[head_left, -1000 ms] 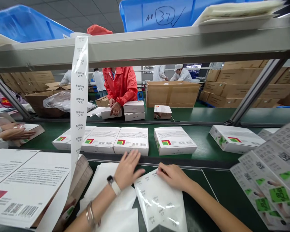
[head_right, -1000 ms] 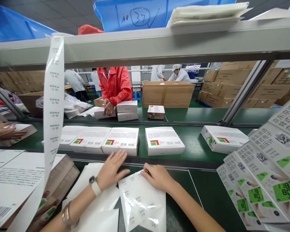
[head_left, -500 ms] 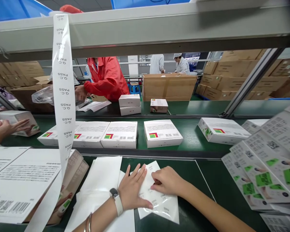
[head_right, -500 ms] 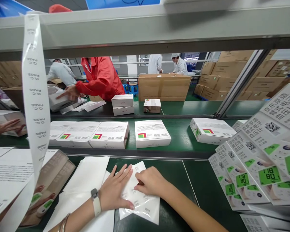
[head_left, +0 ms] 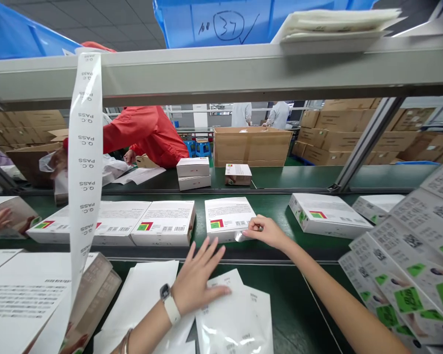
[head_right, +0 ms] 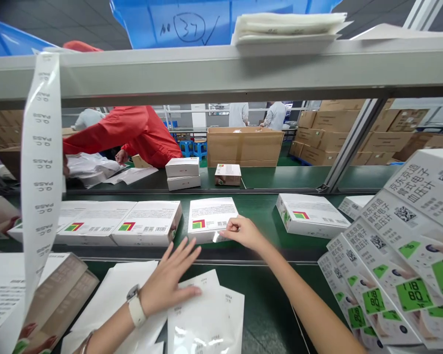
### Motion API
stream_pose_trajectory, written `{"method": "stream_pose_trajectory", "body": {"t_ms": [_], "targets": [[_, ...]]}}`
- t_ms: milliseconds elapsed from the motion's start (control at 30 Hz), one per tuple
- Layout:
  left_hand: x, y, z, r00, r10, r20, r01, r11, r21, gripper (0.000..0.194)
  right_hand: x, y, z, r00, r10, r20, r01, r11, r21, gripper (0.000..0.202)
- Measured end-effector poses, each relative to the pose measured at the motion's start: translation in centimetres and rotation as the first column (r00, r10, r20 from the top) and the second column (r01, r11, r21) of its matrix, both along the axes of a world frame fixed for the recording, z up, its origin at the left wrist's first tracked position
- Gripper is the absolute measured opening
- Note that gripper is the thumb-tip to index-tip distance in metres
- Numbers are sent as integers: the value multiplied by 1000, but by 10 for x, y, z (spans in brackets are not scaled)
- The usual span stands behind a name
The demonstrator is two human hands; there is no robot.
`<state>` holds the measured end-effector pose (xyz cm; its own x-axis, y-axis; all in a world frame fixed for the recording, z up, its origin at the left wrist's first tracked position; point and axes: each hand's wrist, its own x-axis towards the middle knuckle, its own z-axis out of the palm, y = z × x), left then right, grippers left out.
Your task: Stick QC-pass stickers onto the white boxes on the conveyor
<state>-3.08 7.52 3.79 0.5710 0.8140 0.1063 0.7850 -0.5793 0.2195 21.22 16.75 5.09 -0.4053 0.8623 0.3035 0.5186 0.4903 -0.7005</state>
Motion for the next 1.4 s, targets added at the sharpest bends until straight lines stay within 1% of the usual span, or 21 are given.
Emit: {"method": "stream_pose_trajectory", "body": {"t_ms": [67, 100, 167, 233, 367, 433, 500, 533, 600, 633, 667, 700, 733, 800, 867, 900, 1067, 1200, 1333, 1367, 1400], "targets": [[3, 28, 12, 999, 41, 25, -43, 994, 97, 68, 1, 26, -3, 999, 19, 49, -18, 999, -29, 32], [3, 41, 15, 999, 39, 27, -42, 992, 120, 66, -2, 35, -7, 997, 29, 70, -25, 998, -51, 32], [3, 63, 15, 1000, 11, 16, -13, 991, 132, 62, -9, 46, -13, 995, 20, 100, -13, 997, -74, 33], [3, 77, 11, 1000, -16, 4, 15, 991, 130, 60, -16, 49, -18, 993, -7, 121, 15, 997, -72, 34], [1, 87, -1, 999, -35, 1, 34, 990, 135, 57, -29, 49, -15, 976, -52, 209, 59, 998, -29, 37], [0, 88, -5, 999, -32, -7, 32, 990, 139, 56, -35, 49, -11, 956, -67, 286, 62, 998, 26, 39], [-3, 88, -7, 1000, -22, -19, 25, 989, 145, 55, -38, 49, -6, 924, -94, 371, 55, 992, 115, 37], [-5, 89, -8, 1000, -15, -25, 19, 989, 148, 54, -39, 49, -4, 902, -127, 413, 59, 983, 173, 36], [-10, 89, -9, 999, -3, -35, 8, 987, 159, 52, -38, 50, 0, 844, -239, 481, 106, 952, 288, 32], [-12, 89, -9, 999, 3, -38, 3, 986, 166, 51, -36, 50, 1, 813, -293, 504, 135, 936, 326, 32], [-15, 90, -9, 999, 7, -40, 0, 985, 174, 49, -35, 50, 2, 789, -319, 525, 146, 927, 344, 33], [-18, 90, -9, 999, 10, -41, -2, 983, 183, 48, -35, 50, 1, 776, -307, 551, 126, 931, 341, 35], [-21, 91, -9, 999, 11, -40, -3, 981, 192, 46, -36, 50, 1, 772, -258, 581, 69, 943, 326, 38], [-27, 92, -8, 999, 7, -42, 2, 978, 208, 43, -40, 50, -3, 752, -112, 650, -111, 950, 293, 49], [-33, 94, -7, 999, -2, -51, 13, 975, 222, 43, -48, 51, -8, 711, -11, 703, -254, 928, 272, 59], [-35, 95, -6, 998, -6, -58, 19, 973, 228, 43, -53, 52, -10, 698, 9, 717, -288, 919, 269, 60], [-41, 100, -4, 990, -10, -138, 45, 966, 255, 41, -69, 58, -15, 683, 30, 730, -325, 907, 267, 53], [-46, 101, -9, 981, 16, -192, 42, 955, 293, 46, -80, 57, -16, 688, 40, 725, -330, 906, 264, 51], [-57, 91, -13, 981, 16, -193, 40, 958, 284, 59, -89, 57, -16, 729, 93, 678, -315, 925, 212, 51], [-61, 87, -12, 985, 1, -174, 46, 962, 268, 58, -90, 58, -16, 772, 110, 626, -290, 938, 192, 49], [-66, 84, -12, 991, -14, -136, 47, 969, 244, 53, -89, 61, -16, 835, 118, 538, -241, 957, 164, 44]]}}
